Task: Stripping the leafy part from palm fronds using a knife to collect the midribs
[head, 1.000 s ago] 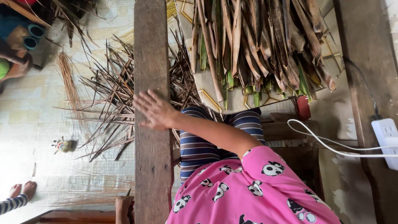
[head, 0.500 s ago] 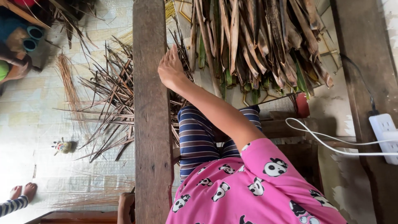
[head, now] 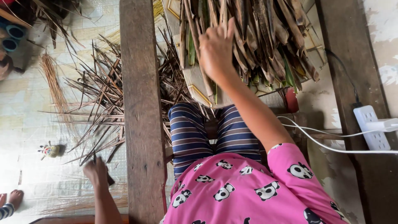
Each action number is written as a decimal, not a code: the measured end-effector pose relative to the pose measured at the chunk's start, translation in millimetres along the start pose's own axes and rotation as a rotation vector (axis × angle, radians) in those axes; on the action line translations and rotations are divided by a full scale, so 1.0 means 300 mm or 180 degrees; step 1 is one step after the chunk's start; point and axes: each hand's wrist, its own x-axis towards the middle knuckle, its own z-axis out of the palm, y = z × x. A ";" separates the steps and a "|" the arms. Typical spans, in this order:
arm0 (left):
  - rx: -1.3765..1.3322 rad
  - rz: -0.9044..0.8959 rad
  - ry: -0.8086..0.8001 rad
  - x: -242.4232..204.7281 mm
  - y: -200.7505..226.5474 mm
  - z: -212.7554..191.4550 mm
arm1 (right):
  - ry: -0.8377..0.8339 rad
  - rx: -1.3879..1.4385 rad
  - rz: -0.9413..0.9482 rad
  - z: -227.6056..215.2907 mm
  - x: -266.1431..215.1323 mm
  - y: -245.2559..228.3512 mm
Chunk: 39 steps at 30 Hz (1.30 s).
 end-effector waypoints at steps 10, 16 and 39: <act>-0.2360 0.0539 0.2149 0.295 0.667 -0.544 | -0.1247 -0.1261 0.0746 0.221 0.201 0.155; -0.2226 0.0569 0.2470 0.298 0.578 -0.420 | -0.1365 -0.1651 0.0579 0.327 0.203 0.180; -0.2272 0.0956 0.3024 0.188 0.627 -0.542 | -0.1101 0.2496 0.2604 0.067 0.317 0.299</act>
